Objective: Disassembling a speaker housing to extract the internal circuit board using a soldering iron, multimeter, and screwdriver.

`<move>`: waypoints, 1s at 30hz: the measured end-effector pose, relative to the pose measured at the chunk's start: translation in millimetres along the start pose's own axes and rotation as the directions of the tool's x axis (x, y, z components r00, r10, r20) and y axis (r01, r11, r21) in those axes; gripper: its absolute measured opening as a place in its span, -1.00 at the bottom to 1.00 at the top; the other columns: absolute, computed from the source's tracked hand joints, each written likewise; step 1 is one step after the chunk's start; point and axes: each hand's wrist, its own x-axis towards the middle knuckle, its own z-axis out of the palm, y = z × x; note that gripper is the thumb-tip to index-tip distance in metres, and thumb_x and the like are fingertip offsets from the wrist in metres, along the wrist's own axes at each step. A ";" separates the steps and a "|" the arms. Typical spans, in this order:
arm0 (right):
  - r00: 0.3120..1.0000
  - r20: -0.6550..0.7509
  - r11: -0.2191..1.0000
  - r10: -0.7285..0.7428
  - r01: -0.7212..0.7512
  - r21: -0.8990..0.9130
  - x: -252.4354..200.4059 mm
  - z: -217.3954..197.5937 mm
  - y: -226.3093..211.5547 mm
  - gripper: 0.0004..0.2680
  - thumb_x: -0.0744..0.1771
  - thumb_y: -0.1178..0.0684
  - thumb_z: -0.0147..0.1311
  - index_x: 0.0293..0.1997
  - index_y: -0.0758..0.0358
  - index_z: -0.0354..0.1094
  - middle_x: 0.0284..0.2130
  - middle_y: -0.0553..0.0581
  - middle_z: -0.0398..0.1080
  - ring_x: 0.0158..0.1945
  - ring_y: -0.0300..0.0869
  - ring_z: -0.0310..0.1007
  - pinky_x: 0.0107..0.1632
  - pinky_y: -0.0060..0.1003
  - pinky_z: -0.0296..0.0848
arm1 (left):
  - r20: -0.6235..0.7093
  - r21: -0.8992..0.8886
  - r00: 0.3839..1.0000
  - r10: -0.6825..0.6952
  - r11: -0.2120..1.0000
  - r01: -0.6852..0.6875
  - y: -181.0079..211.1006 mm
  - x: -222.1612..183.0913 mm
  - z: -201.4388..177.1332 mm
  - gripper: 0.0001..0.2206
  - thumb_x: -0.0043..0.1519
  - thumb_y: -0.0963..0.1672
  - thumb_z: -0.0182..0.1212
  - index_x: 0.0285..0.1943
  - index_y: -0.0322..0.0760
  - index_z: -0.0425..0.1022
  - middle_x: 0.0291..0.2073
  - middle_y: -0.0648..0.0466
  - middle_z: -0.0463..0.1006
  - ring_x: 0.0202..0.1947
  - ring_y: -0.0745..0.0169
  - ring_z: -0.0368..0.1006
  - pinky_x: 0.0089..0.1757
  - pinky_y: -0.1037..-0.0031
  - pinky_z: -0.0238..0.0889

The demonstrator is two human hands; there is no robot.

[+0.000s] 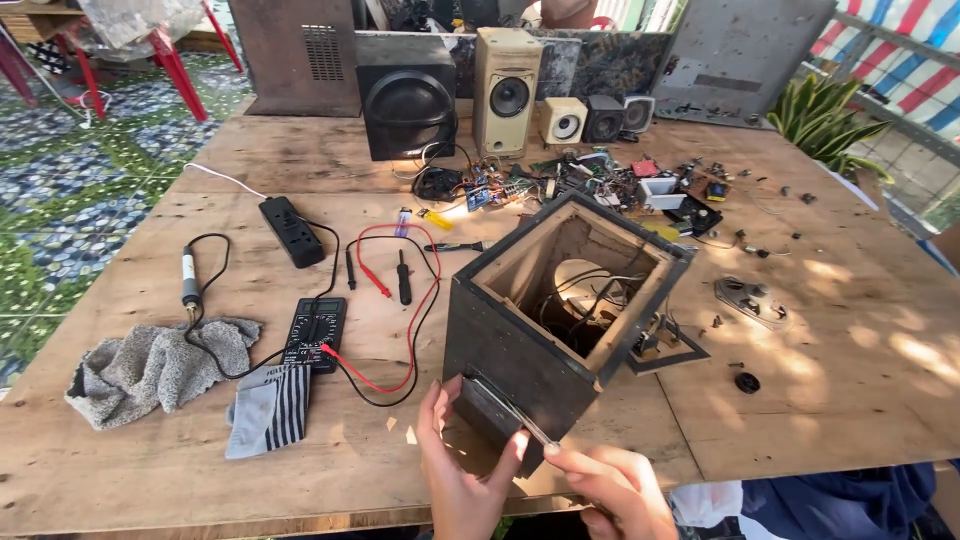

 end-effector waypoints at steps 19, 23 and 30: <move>0.973 0.219 0.947 0.075 -0.138 0.289 -13.4 -5.1 41.2 -0.82 0.42 -0.03 -0.12 -0.25 0.16 0.36 -0.03 0.27 0.65 -0.16 -0.13 0.67 -0.09 -0.28 0.64 | -0.052 0.077 0.991 0.123 0.990 -0.118 -27.8 -5.2 4.7 -0.08 -0.16 -0.07 0.64 0.41 -0.33 0.18 0.25 -0.15 0.50 0.26 0.05 0.42 0.26 0.29 0.19; 0.969 0.215 0.941 0.119 -0.179 0.287 -9.2 -4.6 33.3 -0.83 0.40 0.00 -0.08 -0.30 0.17 0.39 -0.05 0.26 0.66 -0.13 -0.12 0.70 -0.07 -0.28 0.71 | -0.053 0.043 0.992 0.118 0.992 -0.116 -25.2 -3.7 3.7 -0.08 -0.15 -0.07 0.65 0.41 -0.36 0.17 0.24 -0.14 0.49 0.26 0.03 0.41 0.27 0.28 0.20; 0.992 0.124 0.955 0.029 -0.064 0.288 -16.1 -22.5 53.2 -0.84 0.41 0.01 -0.12 -0.35 0.12 0.24 -0.15 0.30 0.66 -0.37 -0.19 0.62 -0.26 -0.40 0.58 | -0.020 0.054 0.997 0.080 0.995 -0.079 -19.3 -3.2 -0.1 -0.10 -0.13 -0.09 0.62 0.40 -0.34 0.16 0.25 -0.15 0.47 0.28 0.01 0.40 0.28 0.26 0.16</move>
